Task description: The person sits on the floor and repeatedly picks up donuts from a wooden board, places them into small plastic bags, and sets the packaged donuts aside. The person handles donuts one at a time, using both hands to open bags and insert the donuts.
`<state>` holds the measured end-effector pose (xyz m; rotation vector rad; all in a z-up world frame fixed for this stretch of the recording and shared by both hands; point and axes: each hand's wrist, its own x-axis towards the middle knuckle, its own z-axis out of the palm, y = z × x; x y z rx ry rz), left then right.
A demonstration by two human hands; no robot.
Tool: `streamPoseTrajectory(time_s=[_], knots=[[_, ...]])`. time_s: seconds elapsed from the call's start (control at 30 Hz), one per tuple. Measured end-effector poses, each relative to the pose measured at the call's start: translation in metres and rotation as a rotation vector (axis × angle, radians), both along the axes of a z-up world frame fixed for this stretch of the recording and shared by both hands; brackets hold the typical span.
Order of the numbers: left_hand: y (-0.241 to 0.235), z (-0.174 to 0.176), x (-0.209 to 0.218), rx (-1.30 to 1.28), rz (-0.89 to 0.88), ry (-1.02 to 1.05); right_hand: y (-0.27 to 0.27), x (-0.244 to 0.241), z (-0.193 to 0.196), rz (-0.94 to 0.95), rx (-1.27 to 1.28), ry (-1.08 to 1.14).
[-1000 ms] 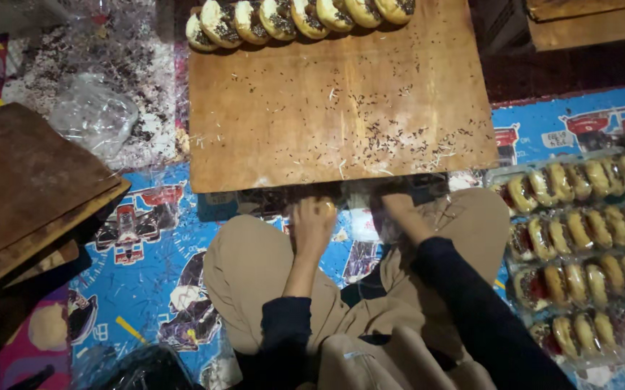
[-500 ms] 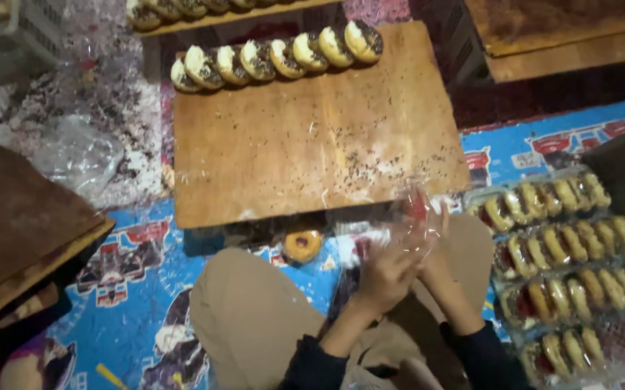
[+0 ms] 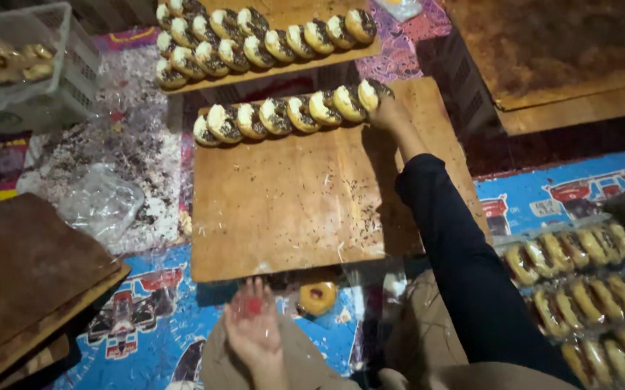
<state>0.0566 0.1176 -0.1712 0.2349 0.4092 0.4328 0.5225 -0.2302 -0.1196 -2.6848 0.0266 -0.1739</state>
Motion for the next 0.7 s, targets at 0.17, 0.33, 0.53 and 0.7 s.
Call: streamPoseTrajectory(time_s=[0.17,0.33,0.53,0.7], knots=[[0.027,-0.021,-0.065,0.051,0.019,0.222,-0.053,-0.089,-0.003,0.218,-0.047,-0.155],[0.032,-0.041,-0.080,0.073,-0.015,0.236,-0.098,-0.237,0.027,0.334,-0.104,-0.128],[-0.020,-0.014,-0.007,-0.220,-0.145,-0.030,-0.035,-0.346,0.035,0.221,0.038,-0.368],[-0.062,0.026,0.029,-0.457,-0.108,0.046,0.022,-0.408,0.057,0.192,0.642,-0.211]])
